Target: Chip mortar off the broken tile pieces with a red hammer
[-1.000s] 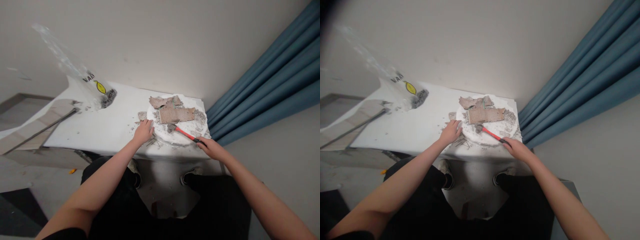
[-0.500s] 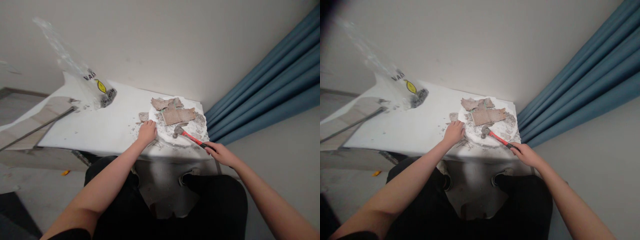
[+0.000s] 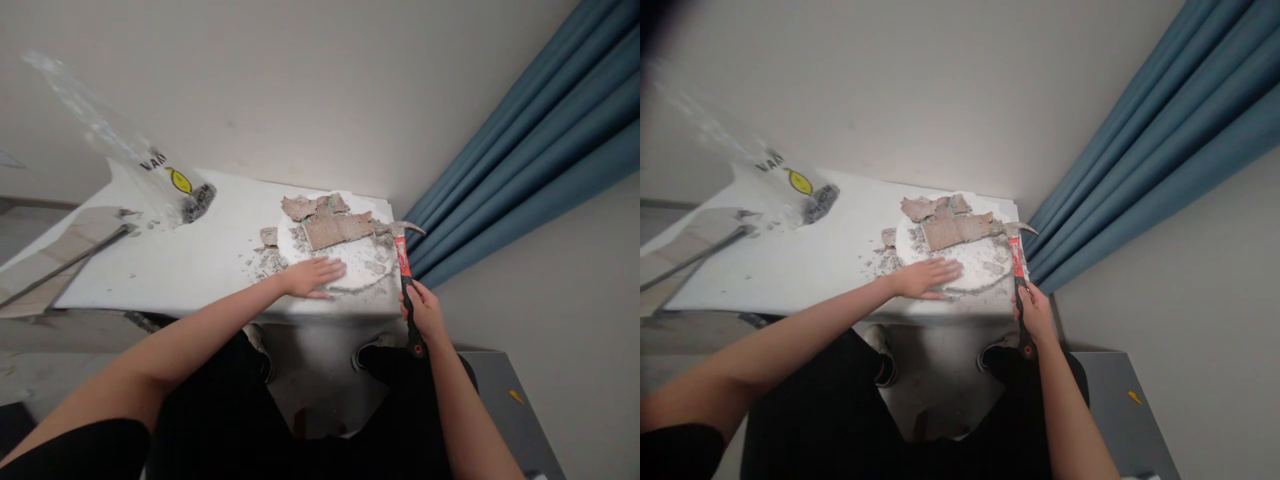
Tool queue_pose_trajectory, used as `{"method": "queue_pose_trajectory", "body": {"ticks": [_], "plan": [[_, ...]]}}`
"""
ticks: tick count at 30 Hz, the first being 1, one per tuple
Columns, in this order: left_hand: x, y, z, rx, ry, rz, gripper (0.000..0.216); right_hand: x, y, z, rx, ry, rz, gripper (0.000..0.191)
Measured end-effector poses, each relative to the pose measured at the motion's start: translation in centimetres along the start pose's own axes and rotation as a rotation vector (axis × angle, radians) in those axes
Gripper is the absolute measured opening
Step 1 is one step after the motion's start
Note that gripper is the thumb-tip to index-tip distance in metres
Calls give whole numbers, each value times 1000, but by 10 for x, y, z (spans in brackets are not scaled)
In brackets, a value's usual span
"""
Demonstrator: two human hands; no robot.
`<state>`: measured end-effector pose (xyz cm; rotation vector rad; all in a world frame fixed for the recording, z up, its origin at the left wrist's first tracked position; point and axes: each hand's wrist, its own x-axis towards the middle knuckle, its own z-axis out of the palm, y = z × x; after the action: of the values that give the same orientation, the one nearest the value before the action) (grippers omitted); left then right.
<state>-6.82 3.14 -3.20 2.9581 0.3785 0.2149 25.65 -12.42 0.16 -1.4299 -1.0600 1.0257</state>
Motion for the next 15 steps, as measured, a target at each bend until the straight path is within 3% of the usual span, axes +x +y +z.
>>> {"method": "queue_pose_trajectory", "body": {"ticks": [2, 7, 11, 15], "plan": [[-2, -4, -3, -29, -107, 95, 81, 0, 0, -7, 19, 24, 12, 36], [-1, -20, -17, 44, -14, -184, 88, -3, -3, -15, 77, 40, 18, 35], [4, -18, -17, -19, -148, 41, 91, -7, -7, -16, 143, 42, 34, 35], [7, -31, -23, 28, -163, -93, 103, -8, -12, -16, 165, 48, 38, 35]]}}
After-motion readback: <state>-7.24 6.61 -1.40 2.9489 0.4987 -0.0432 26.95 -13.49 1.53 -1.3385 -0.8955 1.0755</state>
